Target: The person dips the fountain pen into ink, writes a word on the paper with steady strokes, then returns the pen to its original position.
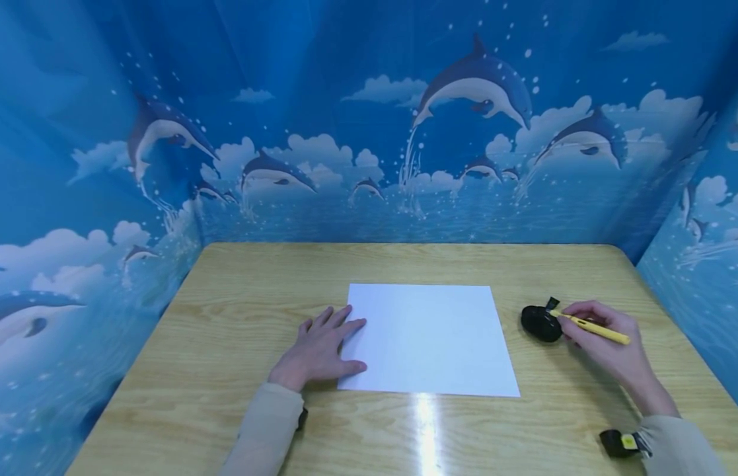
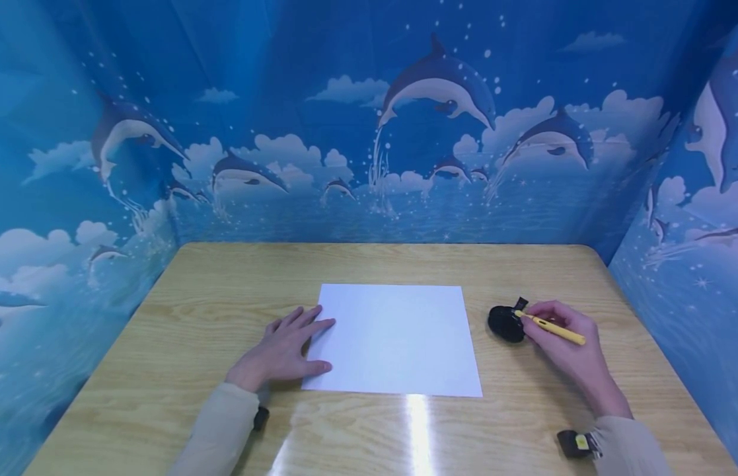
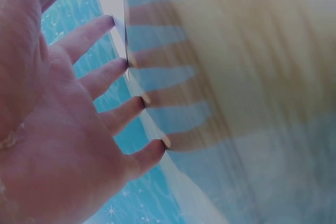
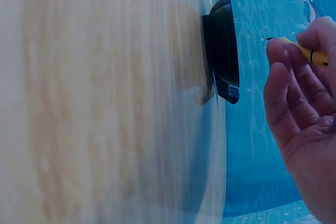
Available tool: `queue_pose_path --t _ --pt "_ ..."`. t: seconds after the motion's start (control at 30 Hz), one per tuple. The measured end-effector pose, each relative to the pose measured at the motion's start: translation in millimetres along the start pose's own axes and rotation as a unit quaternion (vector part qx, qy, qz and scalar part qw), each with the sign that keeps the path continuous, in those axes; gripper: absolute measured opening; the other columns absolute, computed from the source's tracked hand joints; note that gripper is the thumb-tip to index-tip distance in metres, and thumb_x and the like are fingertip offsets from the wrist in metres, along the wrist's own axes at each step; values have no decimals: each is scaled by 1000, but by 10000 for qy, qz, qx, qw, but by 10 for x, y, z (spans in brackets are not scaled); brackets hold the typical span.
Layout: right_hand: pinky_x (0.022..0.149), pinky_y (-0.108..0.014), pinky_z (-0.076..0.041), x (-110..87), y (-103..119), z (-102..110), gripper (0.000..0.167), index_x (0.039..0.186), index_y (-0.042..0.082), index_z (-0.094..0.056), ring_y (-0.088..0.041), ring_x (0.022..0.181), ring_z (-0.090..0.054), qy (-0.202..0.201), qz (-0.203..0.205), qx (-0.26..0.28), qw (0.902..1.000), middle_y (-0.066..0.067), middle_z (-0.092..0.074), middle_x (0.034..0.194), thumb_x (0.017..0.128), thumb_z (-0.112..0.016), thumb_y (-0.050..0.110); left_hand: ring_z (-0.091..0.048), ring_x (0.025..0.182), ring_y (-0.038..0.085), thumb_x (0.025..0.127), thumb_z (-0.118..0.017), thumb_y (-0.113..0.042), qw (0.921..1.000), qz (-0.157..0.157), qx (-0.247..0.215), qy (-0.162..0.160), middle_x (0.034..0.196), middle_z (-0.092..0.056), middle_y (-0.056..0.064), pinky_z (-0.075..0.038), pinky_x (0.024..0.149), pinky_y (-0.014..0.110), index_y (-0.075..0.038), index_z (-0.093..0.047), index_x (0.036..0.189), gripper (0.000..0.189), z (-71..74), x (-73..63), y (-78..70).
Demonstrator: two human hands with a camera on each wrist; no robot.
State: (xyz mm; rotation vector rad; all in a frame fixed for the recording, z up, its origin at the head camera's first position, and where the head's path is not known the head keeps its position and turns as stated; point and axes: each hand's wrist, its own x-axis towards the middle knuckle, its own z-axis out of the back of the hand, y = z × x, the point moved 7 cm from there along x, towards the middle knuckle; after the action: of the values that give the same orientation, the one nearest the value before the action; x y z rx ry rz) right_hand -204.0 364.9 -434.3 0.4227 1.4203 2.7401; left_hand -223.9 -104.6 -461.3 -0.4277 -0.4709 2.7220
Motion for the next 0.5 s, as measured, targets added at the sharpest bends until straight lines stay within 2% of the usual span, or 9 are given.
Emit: queue_pose_path --t 0.1,0.23,0.37,0.5 --pt "50 -22 -52 -3 9 -23 16 105 1 -68 -11 59 -66 157 59 12 9999 17 -69 74 93 -75 9 -17 159 39 87 -72 -57 10000 52 -27 -1 172 -23 4 -16 121 71 -32 -44 155 78 -1 -2 8" --pt "52 -23 -54 -2 11 -43 20 107 0 -68 -11 62 -68 372 -78 -41 9993 13 -71 75 94 -74 14 -17 159 39 87 -73 -56 9999 96 -66 -19 172 -22 4 -15 122 71 -32 -45 155 78 4 -7 14" --pt "53 -24 -54 -3 4 -67 23 108 2 -67 -13 64 -69 633 -270 -314 9971 6 -73 76 97 -72 22 -17 159 40 86 -74 -56 9999 82 -102 -20 172 -24 4 -15 121 71 -32 -46 154 78 1 0 20" --pt "54 -25 -53 -5 -4 -73 23 105 3 -67 -14 63 -67 712 -352 -612 9950 -1 -73 75 97 -71 24 -17 158 40 86 -74 -58 9999 48 -144 -3 171 -25 5 -16 120 71 -32 -46 154 78 3 7 19"
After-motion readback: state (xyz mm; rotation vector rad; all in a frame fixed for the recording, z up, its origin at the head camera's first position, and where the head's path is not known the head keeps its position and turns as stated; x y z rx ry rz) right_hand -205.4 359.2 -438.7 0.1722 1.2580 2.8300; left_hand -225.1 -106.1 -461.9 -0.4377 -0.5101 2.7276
